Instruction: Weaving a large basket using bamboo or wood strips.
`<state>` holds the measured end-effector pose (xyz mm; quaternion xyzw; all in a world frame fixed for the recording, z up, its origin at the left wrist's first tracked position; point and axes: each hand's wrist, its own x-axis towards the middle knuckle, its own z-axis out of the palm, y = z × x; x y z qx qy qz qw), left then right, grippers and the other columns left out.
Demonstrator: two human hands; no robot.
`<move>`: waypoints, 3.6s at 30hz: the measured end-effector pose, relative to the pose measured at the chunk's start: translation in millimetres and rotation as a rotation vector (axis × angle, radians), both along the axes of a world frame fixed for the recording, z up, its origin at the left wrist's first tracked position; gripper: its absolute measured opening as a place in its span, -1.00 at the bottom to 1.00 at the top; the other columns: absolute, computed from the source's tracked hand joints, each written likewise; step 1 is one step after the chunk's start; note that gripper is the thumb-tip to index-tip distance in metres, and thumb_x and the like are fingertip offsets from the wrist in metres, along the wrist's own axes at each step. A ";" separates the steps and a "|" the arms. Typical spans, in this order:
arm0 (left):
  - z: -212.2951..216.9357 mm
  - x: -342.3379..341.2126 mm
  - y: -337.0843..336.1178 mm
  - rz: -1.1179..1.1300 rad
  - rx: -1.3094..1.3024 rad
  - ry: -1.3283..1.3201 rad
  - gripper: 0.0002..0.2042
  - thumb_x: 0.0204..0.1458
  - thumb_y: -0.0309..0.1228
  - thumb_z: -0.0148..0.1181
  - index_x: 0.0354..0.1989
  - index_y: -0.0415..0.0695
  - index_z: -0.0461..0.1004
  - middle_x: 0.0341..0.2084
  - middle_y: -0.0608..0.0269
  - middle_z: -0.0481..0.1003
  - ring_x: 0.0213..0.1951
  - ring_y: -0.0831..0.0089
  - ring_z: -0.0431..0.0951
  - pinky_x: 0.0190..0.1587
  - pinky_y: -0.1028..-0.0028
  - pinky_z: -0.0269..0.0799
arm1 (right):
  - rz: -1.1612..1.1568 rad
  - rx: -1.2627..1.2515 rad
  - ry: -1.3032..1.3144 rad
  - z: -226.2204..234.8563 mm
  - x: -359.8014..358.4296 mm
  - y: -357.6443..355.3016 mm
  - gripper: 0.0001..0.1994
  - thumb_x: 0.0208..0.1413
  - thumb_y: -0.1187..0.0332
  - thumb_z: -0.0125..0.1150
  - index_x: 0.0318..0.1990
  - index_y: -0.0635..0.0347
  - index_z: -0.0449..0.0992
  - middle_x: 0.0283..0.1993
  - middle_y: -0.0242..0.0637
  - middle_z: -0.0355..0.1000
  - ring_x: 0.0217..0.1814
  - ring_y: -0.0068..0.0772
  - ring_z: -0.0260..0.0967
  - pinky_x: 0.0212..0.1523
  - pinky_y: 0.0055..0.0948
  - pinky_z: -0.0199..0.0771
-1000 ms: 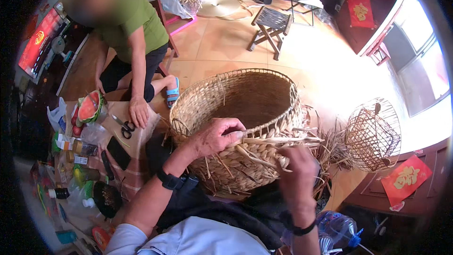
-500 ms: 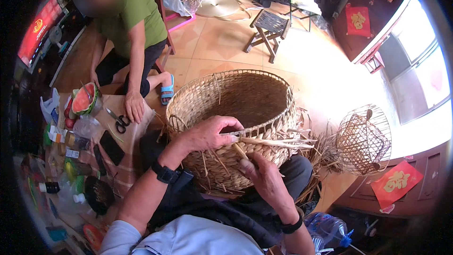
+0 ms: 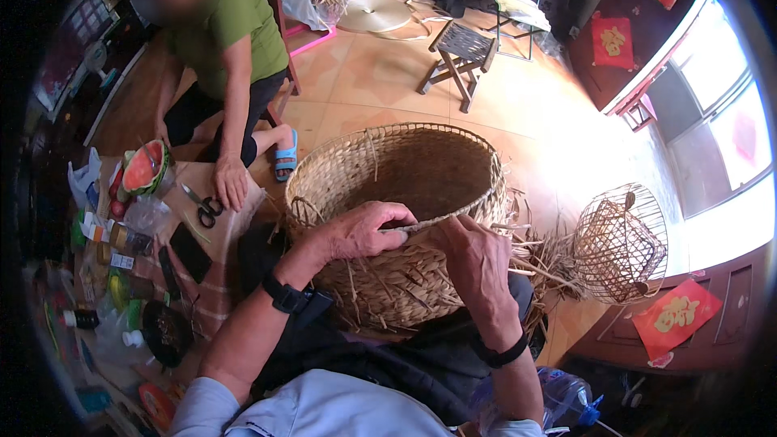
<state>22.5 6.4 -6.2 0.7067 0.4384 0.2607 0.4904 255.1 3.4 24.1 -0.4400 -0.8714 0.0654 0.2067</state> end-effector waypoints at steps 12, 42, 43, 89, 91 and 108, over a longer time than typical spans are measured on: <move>6.0 36.8 -8.2 0.341 0.061 0.239 -0.69 0.16 -0.18 0.24 -0.15 -0.19 0.63 -0.23 -0.11 0.65 -0.11 -0.07 0.67 -0.03 0.09 0.55 | -0.182 -0.023 -0.072 1.6 -2.2 -22.0 -0.82 0.27 0.22 0.31 -0.22 0.12 0.58 -0.32 -0.17 0.56 -0.32 -0.01 0.56 -0.34 -0.11 0.48; -39.5 9.3 26.4 0.156 -0.450 -0.437 -0.80 0.19 -0.50 0.21 -0.08 -0.30 0.63 -0.25 0.27 0.64 -0.26 0.59 0.58 -0.16 0.60 0.51 | -0.112 0.009 -0.052 1.2 -20.2 -15.9 -0.82 0.24 0.31 0.26 -0.36 0.18 0.46 -0.42 -0.14 0.50 -0.38 0.04 0.54 -0.37 -0.04 0.45; -44.6 7.8 26.3 0.162 -0.425 -0.490 -0.81 0.16 -0.52 0.18 -0.09 -0.28 0.61 -0.27 0.26 0.63 -0.28 0.59 0.57 -0.17 0.62 0.51 | -0.112 -0.025 -0.049 7.9 -19.6 -17.6 -0.79 0.25 0.28 0.28 -0.36 0.18 0.47 -0.43 -0.14 0.52 -0.38 0.05 0.54 -0.37 -0.04 0.45; -2.8 18.9 8.0 0.145 -0.333 -0.307 -0.56 0.08 -0.61 0.34 0.19 -0.35 0.54 -0.08 0.17 0.66 -0.09 0.55 0.63 -0.02 0.54 0.56 | -0.116 -0.021 0.406 -39.3 22.0 -10.2 -0.85 0.15 0.52 0.30 -0.13 0.18 0.53 -0.14 -0.11 0.46 -0.12 0.07 0.48 -0.17 -0.06 0.52; -4.0 6.9 7.4 0.109 -0.390 -0.328 -0.54 0.04 -0.57 0.35 0.18 -0.36 0.56 -0.12 0.23 0.66 -0.18 0.61 0.59 -0.11 0.58 0.53 | -0.143 0.039 0.381 -39.9 12.3 -13.0 -0.85 0.14 0.52 0.32 -0.14 0.18 0.54 -0.13 -0.11 0.47 -0.11 0.08 0.49 -0.16 -0.08 0.53; -31.1 34.8 13.7 0.172 -0.039 -0.302 -0.72 -0.09 -0.44 0.36 -0.21 -0.31 0.54 -0.38 0.18 0.59 -0.42 0.40 0.55 -0.37 0.29 0.45 | 0.024 -0.054 0.286 -43.3 18.5 -12.0 -0.81 0.22 0.53 0.24 -0.02 0.25 0.55 -0.08 -0.09 0.45 -0.03 0.05 0.48 -0.07 -0.09 0.48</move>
